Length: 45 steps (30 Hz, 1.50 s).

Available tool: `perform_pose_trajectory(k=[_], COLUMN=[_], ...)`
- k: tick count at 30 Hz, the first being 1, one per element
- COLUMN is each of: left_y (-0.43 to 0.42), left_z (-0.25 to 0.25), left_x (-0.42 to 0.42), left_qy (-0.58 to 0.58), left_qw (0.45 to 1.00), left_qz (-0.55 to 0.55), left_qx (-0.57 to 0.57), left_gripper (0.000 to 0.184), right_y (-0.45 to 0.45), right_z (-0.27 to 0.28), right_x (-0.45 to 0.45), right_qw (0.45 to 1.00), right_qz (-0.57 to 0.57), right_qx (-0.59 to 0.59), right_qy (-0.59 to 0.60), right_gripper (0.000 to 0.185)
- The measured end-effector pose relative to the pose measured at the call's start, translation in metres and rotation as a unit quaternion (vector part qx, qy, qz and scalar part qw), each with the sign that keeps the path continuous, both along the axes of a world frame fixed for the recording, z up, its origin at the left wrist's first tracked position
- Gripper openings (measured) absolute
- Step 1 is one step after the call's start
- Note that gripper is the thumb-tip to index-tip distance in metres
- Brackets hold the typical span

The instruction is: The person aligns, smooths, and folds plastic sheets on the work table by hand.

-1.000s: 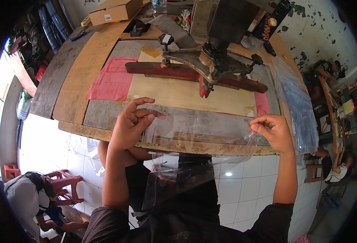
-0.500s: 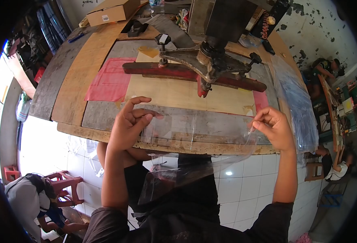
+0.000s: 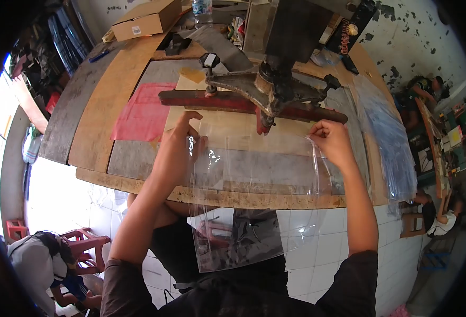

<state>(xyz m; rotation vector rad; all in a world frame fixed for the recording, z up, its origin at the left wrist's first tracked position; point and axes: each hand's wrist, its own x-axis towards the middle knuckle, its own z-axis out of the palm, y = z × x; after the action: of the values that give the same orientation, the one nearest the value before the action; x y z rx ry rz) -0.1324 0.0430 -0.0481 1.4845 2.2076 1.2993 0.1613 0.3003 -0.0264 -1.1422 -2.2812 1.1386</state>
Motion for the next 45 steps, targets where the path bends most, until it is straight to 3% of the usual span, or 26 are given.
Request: perform_pose_trajectory(k=[2, 6, 8, 14, 18, 20, 27, 32, 36, 39, 41, 45], left_y=[0.008, 0.018, 0.017, 0.011, 0.009, 0.010, 0.010, 0.010, 0.010, 0.010, 0.010, 0.010], left_z=[0.004, -0.007, -0.014, -0.012, -0.016, -0.022, -0.029, -0.029, -0.029, -0.028, -0.026, -0.022], left_x=[-0.001, -0.008, -0.007, 0.002, -0.002, -0.006, -0.007, -0.006, -0.005, -0.003, 0.000, 0.001], left_qy=[0.017, 0.051, 0.111, 0.136, 0.177, 0.240, 0.274, 0.316, 0.313, 0.288, 0.280, 0.262], left_qw=[0.999, 0.998, 0.993, 0.989, 0.981, 0.970, 0.961, 0.949, 0.950, 0.958, 0.960, 0.965], left_qz=[0.002, -0.007, -0.029, 0.014, 0.023, 0.009, 0.000, 0.002, 0.003, 0.004, 0.005, 0.010], left_qx=[-0.046, -0.039, -0.018, -0.060, -0.078, -0.029, -0.020, -0.002, -0.010, -0.008, -0.009, -0.025], left_gripper=[0.039, 0.029, 0.026, 0.035, 0.032, 0.029, 0.031, 0.032, 0.029, 0.043, 0.045, 0.041], right_y=[0.003, -0.003, -0.005, -0.003, 0.000, 0.001, 0.002, 0.010, 0.004, -0.009, -0.025, -0.053], right_z=[-0.005, -0.003, -0.003, -0.004, -0.010, -0.009, -0.019, -0.029, -0.016, 0.011, 0.031, 0.044], right_x=[-0.006, -0.008, -0.006, -0.004, 0.000, 0.001, 0.008, 0.014, 0.019, 0.019, 0.020, 0.017], right_qw=[0.996, 0.989, 0.969, 0.971, 0.965, 0.954, 0.937, 0.896, 0.895, 0.919, 0.956, 0.940], right_qz=[0.015, 0.026, 0.050, 0.079, 0.126, 0.162, 0.176, 0.218, 0.224, 0.224, 0.191, 0.187], right_qx=[0.090, 0.144, 0.239, 0.221, 0.232, 0.253, 0.301, 0.387, 0.384, 0.323, 0.190, 0.209], right_qy=[-0.009, -0.030, -0.044, -0.037, -0.011, 0.005, -0.002, 0.006, -0.022, -0.039, -0.114, -0.194], right_gripper=[0.007, 0.009, 0.010, 0.011, 0.012, 0.010, 0.015, 0.018, 0.022, 0.025, 0.033, 0.049])
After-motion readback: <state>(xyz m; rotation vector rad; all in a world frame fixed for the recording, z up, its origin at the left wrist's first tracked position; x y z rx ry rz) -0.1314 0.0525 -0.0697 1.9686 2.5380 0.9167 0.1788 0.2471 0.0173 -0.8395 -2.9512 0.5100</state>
